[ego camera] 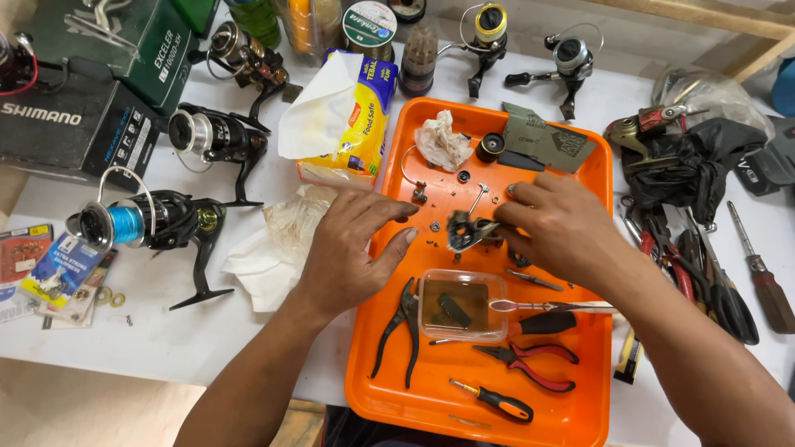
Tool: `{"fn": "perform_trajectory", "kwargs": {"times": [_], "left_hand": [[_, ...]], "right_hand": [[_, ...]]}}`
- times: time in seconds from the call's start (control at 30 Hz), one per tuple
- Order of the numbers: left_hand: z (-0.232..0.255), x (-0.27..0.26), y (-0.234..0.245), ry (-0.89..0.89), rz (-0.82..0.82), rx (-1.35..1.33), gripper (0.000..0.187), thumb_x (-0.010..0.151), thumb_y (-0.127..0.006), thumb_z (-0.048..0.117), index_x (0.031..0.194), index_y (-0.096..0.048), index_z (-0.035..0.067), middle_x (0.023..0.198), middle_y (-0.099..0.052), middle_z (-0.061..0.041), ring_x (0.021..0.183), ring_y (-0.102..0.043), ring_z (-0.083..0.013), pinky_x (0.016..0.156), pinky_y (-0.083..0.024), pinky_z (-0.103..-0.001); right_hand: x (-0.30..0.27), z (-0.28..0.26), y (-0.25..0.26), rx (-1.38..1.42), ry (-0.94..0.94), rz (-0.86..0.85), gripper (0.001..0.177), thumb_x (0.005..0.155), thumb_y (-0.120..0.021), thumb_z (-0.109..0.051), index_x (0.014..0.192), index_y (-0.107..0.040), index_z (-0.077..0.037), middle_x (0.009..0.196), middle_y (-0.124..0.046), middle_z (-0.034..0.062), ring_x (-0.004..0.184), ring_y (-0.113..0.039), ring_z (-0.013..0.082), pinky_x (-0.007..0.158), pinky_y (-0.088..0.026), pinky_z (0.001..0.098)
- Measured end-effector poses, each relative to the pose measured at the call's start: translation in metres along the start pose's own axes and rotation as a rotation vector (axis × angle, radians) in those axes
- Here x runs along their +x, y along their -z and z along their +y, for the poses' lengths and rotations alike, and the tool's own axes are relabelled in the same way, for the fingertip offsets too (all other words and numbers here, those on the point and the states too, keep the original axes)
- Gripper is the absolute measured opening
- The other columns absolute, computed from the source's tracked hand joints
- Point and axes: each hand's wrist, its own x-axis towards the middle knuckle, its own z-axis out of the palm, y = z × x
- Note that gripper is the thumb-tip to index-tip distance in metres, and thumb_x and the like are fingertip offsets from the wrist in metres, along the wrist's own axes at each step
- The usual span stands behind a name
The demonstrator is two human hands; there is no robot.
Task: The person cleans small fishing reel components by dipping them into a liquid solution in a plastic container. They use a small brush to scrub the parts and a tissue to wipe them dry. The cleaned components are placed on an orange tray alongside other disassembled parts and tools.
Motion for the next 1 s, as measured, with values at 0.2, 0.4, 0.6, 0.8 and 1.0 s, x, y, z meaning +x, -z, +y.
{"fn": "perform_trajectory", "kwargs": {"times": [0.2,0.4,0.6,0.8,1.0], "left_hand": [[0.003,0.001,0.008,0.004,0.021,0.035,0.017,0.091,-0.069,0.02,0.105,-0.07,0.01,0.083,-0.067,-0.005,0.083,-0.065,-0.0283,0.084,-0.049,-0.039],[-0.006,-0.003,0.009,-0.01,0.035,0.069,0.017,0.091,-0.069,0.02,0.105,-0.069,0.009,0.082,-0.066,-0.006,0.082,-0.064,-0.0302,0.082,-0.049,-0.041],[-0.01,-0.005,0.011,0.012,0.034,0.081,0.017,0.091,-0.068,0.022,0.104,-0.07,0.011,0.082,-0.066,-0.005,0.082,-0.065,-0.0277,0.083,-0.048,-0.038],[-0.005,-0.003,0.009,0.035,0.01,0.074,0.017,0.091,-0.068,0.02,0.104,-0.07,0.009,0.082,-0.066,-0.007,0.083,-0.065,-0.0289,0.084,-0.048,-0.039],[-0.008,-0.004,0.008,0.029,-0.001,0.09,0.017,0.092,-0.067,0.022,0.103,-0.07,0.01,0.082,-0.066,-0.006,0.084,-0.066,-0.0276,0.084,-0.047,-0.037]], "right_hand": [[0.032,-0.026,-0.026,0.099,0.104,-0.141,0.009,0.081,-0.068,-0.023,0.079,-0.061,-0.019,0.073,-0.054,0.0025,0.071,-0.056,0.0274,0.06,-0.045,0.0393],[0.067,-0.045,-0.045,0.116,0.195,-0.195,0.008,0.081,-0.069,-0.023,0.08,-0.061,-0.021,0.076,-0.054,0.0023,0.075,-0.055,0.0277,0.063,-0.044,0.0392],[0.075,-0.031,-0.04,0.239,0.038,-0.257,0.019,0.075,-0.075,-0.027,0.086,-0.064,-0.016,0.079,-0.056,0.0056,0.077,-0.061,0.0314,0.063,-0.05,0.0437],[0.08,-0.024,-0.045,0.157,-0.13,-0.224,0.027,0.079,-0.075,-0.036,0.09,-0.064,-0.014,0.079,-0.057,0.0053,0.077,-0.064,0.0296,0.063,-0.052,0.041],[0.077,-0.028,-0.074,0.031,-0.149,-0.139,0.029,0.076,-0.072,-0.042,0.082,-0.064,-0.016,0.073,-0.058,0.004,0.071,-0.064,0.0275,0.058,-0.053,0.0391]]}}
